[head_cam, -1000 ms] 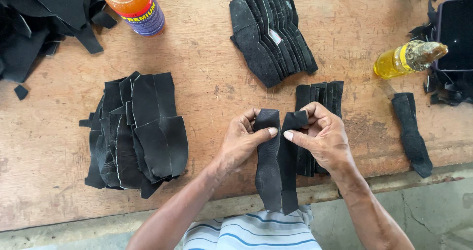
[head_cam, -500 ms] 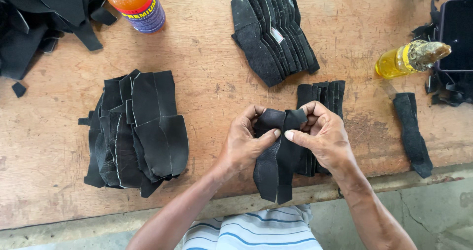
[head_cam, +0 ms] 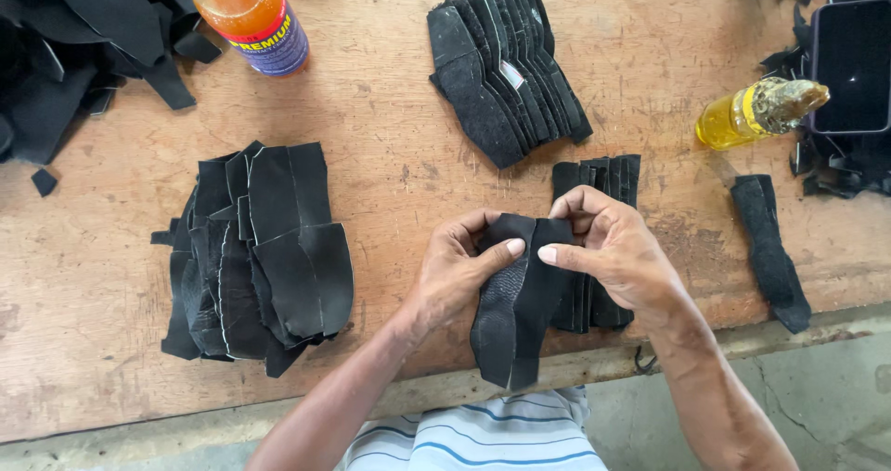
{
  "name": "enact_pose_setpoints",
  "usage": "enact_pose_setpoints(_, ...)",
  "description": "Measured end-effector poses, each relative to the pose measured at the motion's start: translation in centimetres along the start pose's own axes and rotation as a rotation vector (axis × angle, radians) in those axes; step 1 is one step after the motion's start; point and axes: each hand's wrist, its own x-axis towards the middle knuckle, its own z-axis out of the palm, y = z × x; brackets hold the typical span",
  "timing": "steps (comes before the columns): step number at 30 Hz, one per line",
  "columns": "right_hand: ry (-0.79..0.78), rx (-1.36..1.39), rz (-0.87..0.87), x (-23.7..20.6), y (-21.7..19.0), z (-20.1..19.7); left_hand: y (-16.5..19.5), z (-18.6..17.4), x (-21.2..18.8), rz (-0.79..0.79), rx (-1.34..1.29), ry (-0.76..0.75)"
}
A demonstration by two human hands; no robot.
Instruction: The person repeatedly picks up pairs of black leather pieces from a pile, aligns their edges by hand, and places the paired pieces into a separate stack. The process continues with multiple pairs throughout the clip.
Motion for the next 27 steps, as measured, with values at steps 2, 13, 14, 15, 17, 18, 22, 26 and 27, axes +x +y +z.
enact_pose_setpoints(2,0.043,-0.018,-0.027,0.2,0.7,0.0,-0.3,0.0,0.1,-0.004,-0.069,0.006)
enact_pose_setpoints(13,0.107,0.052,-0.049,0.3,2.3,-0.1,-1.1,-0.2,0.2,0.017,-0.134,0.017)
enact_pose_setpoints(14,0.105,0.052,-0.047,0.3,2.2,-0.1,-1.1,-0.1,0.2,0.044,-0.107,0.012)
enact_pose_setpoints(15,0.110,0.038,-0.038,0.3,2.1,-0.1,-1.1,-0.1,0.2,0.070,-0.081,0.009)
enact_pose_setpoints(17,0.122,0.011,-0.018,0.3,2.0,0.0,-1.1,-0.1,0.2,0.048,-0.048,0.030)
enact_pose_setpoints(18,0.117,0.023,-0.019,0.2,1.9,0.0,-1.1,0.0,0.2,0.038,-0.033,0.043)
enact_pose_setpoints(22,0.091,0.039,-0.024,0.3,1.7,0.6,-0.7,0.1,0.2,0.037,0.001,0.074)
enact_pose_setpoints(26,0.043,0.093,0.009,0.8,0.9,1.0,-0.2,0.0,-0.1,0.101,0.044,0.042)
enact_pose_setpoints(27,0.034,0.076,0.023,0.7,0.7,0.9,-0.1,0.0,-0.1,0.099,0.026,0.027)
